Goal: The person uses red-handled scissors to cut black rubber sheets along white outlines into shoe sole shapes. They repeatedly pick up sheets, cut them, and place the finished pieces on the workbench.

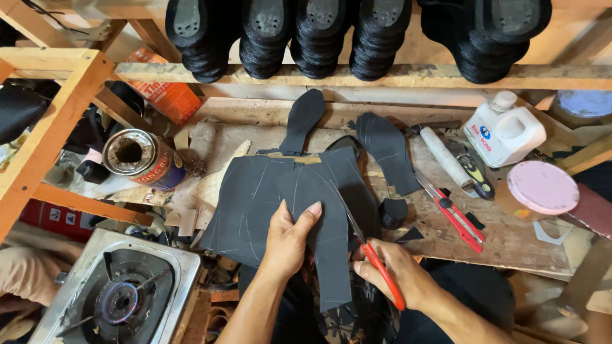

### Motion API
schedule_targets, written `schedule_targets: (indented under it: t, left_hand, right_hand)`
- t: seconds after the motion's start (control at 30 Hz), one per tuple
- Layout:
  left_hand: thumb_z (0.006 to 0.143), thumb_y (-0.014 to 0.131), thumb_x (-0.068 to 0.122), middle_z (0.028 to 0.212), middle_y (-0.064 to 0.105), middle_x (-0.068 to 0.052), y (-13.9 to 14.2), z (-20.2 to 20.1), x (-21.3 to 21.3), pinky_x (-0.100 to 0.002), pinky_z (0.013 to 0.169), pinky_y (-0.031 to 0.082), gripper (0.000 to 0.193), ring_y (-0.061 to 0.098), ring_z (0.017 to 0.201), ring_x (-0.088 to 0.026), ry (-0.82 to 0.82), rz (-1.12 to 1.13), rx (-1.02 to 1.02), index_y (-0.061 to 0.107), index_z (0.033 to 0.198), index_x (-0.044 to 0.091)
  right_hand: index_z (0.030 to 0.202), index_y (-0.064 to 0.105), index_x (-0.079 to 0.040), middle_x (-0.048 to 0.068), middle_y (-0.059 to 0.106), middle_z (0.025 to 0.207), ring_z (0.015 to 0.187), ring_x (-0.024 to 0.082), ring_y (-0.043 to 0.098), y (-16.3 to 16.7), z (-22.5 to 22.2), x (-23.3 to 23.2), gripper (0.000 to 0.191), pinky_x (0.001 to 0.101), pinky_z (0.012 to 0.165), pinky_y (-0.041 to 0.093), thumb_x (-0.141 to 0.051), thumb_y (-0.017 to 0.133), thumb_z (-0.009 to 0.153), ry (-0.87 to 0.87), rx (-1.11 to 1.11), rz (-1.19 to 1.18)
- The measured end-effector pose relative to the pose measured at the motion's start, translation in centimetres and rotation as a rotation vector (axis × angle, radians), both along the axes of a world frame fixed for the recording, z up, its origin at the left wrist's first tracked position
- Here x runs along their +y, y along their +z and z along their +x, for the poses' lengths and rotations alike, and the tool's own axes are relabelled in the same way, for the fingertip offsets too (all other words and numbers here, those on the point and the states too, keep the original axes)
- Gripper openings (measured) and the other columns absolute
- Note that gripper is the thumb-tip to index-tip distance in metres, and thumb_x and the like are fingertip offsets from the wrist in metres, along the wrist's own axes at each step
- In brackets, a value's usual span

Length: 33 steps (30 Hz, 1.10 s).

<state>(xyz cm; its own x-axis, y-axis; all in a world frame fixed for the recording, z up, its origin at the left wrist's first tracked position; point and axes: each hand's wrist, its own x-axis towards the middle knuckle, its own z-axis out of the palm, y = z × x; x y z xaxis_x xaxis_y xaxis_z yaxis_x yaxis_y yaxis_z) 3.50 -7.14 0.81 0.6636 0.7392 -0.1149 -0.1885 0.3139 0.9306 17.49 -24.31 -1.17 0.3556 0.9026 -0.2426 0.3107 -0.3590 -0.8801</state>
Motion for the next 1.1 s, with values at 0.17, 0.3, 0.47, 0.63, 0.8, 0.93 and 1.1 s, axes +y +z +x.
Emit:
schedule_targets:
  t: [0.17,0.3,0.47,0.63,0.8,0.93,1.1]
  left_hand:
    - [0.094,0.066,0.013,0.105,0.072,-0.009,0.0,0.4,-0.7,-0.030,0.076,0.058,0.031,0.068,0.088,-0.014,0.004,0.011,0.016,0.059,0.122,0.001]
    - [0.094,0.066,0.013,0.103,0.072,-0.009,0.1,0.5,-1.0,-0.031,0.072,0.058,0.030,0.069,0.085,-0.014,0.015,0.021,0.059,0.060,0.121,0.000]
    - [0.094,0.065,0.010,0.104,0.072,-0.010,0.1,0.7,-1.2,-0.032,0.074,0.059,0.030,0.069,0.087,-0.015,0.012,-0.038,0.021,0.060,0.122,-0.001]
    - [0.093,0.064,0.009,0.107,0.072,-0.011,0.0,0.5,-1.1,-0.033,0.078,0.060,0.032,0.069,0.090,-0.016,-0.013,-0.081,-0.008,0.059,0.123,-0.001]
    - [0.093,0.065,0.009,0.110,0.071,-0.011,0.4,0.4,-0.9,-0.033,0.082,0.059,0.033,0.070,0.094,-0.016,-0.028,-0.108,-0.025,0.059,0.124,0.000]
    - [0.093,0.065,0.010,0.109,0.072,-0.011,0.6,0.1,-0.7,-0.033,0.081,0.059,0.033,0.070,0.093,-0.017,-0.030,-0.060,0.047,0.059,0.123,0.000]
    - [0.093,0.065,0.008,0.108,0.072,-0.011,0.0,0.2,-0.9,-0.032,0.081,0.059,0.031,0.069,0.093,-0.016,-0.061,-0.044,0.031,0.060,0.122,-0.001]
  right_hand:
    - [0.094,0.071,-0.003,0.006,0.067,0.072,0.070,0.016,0.064,-0.7,0.3,-0.7,0.030,0.0336,0.067,0.052,-0.030,0.070,0.083,0.017,0.033,0.045]
    - [0.089,0.068,-0.003,0.005,0.061,0.068,0.067,0.015,0.060,-0.9,0.4,-1.1,0.028,0.0338,0.064,0.050,-0.031,0.071,0.084,0.026,0.022,0.066]
    - [0.082,0.068,-0.003,0.004,0.058,0.063,0.063,0.014,0.056,-0.6,0.3,-1.3,0.028,0.0338,0.061,0.047,-0.031,0.072,0.083,-0.025,0.047,0.017]
    - [0.076,0.067,-0.003,0.004,0.057,0.061,0.061,0.014,0.055,-0.5,0.3,-1.6,0.028,0.0332,0.059,0.047,-0.030,0.072,0.082,-0.026,0.050,0.010]
    - [0.074,0.068,-0.003,0.004,0.058,0.060,0.058,0.013,0.055,-0.4,0.5,-1.9,0.027,0.0332,0.055,0.047,-0.029,0.074,0.080,-0.049,0.070,-0.017]
    - [0.075,0.068,-0.002,0.003,0.059,0.061,0.058,0.013,0.056,0.3,0.7,-1.8,0.029,0.0325,0.056,0.048,-0.030,0.073,0.082,-0.014,0.087,-0.013]
    - [0.086,0.069,-0.005,0.003,0.061,0.064,0.063,0.014,0.058,1.1,0.5,-0.6,0.023,0.0328,0.061,0.050,-0.028,0.066,0.083,0.023,0.123,-0.002]
